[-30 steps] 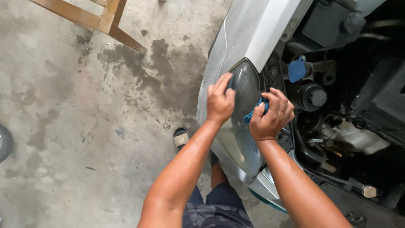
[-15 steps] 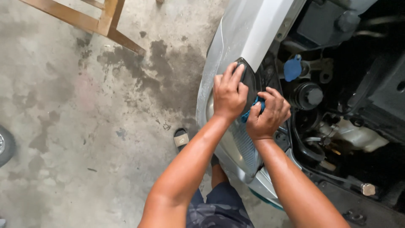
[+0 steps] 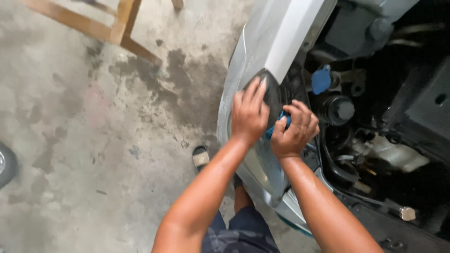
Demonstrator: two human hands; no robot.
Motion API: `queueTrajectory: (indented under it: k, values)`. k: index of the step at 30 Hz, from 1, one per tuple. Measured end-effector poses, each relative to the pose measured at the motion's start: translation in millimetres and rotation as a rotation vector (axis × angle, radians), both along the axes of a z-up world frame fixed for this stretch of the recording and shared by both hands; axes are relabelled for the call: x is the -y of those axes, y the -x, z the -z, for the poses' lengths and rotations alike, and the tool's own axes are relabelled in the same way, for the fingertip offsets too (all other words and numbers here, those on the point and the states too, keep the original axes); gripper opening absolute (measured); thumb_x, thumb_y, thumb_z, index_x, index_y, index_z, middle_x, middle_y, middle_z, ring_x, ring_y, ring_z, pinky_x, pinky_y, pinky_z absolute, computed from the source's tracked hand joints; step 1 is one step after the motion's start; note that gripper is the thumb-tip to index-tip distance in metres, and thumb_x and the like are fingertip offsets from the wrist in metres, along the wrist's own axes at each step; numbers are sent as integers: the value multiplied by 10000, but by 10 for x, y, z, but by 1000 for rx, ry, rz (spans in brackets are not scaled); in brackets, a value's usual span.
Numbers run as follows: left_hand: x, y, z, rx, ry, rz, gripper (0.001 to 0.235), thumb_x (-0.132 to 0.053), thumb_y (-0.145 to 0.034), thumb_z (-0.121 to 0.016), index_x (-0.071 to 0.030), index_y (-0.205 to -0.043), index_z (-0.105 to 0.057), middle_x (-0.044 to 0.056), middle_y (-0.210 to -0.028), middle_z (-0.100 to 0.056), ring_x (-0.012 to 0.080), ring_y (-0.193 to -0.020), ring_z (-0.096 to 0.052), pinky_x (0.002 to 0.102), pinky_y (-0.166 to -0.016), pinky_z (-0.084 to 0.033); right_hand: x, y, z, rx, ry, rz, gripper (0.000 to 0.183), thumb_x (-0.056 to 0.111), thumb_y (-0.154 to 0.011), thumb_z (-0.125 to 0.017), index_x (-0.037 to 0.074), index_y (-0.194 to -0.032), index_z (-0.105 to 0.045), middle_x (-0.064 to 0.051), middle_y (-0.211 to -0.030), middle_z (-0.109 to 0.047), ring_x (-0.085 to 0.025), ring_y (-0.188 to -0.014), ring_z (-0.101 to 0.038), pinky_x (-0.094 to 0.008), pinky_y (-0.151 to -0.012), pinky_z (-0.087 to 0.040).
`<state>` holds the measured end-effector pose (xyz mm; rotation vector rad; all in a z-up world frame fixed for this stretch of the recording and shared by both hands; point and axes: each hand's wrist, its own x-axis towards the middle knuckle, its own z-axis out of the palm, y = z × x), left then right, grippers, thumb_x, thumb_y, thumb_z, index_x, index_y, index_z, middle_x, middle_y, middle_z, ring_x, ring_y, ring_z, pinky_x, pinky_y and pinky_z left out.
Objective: Restoring a car headlight by sanding it with water and sandpaper.
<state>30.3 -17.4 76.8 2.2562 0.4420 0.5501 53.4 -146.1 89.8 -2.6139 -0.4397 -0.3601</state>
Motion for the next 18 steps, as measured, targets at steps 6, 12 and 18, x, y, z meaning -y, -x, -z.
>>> queueTrajectory:
  k: [6, 12, 18]
  values:
    - [27, 303, 8, -88, -148, 117, 578, -172, -816, -657, -129, -1392, -627, 44, -1506, -563, 326, -1102, -546, 447, -969, -453, 23, 35, 33, 10, -3, -7, 289, 198, -881, -596, 161, -1162, -652, -47, -1360, -614, -322, -1280, -502, -497, -1101, -324]
    - [-76, -15, -21, -55, -227, 122, 595, -187, -839, -672, -133, -1426, -595, 5, -1545, -538, 311, -1149, -536, 439, -978, -463, -4, 10, -1, 0, 8, 3, 292, 203, -892, -604, 162, -1177, -650, -40, -1362, -614, -313, -1284, -507, -492, -1105, -312]
    - [-146, 72, 21, -27, -258, 209, 625, -179, -776, -703, -149, -1394, -613, -15, -1519, -551, 289, -1116, -540, 432, -931, -460, 0, 37, -14, 0, -26, -12, 303, 193, -870, -609, 170, -1169, -649, -41, -1356, -609, -311, -1281, -505, -483, -1108, -307]
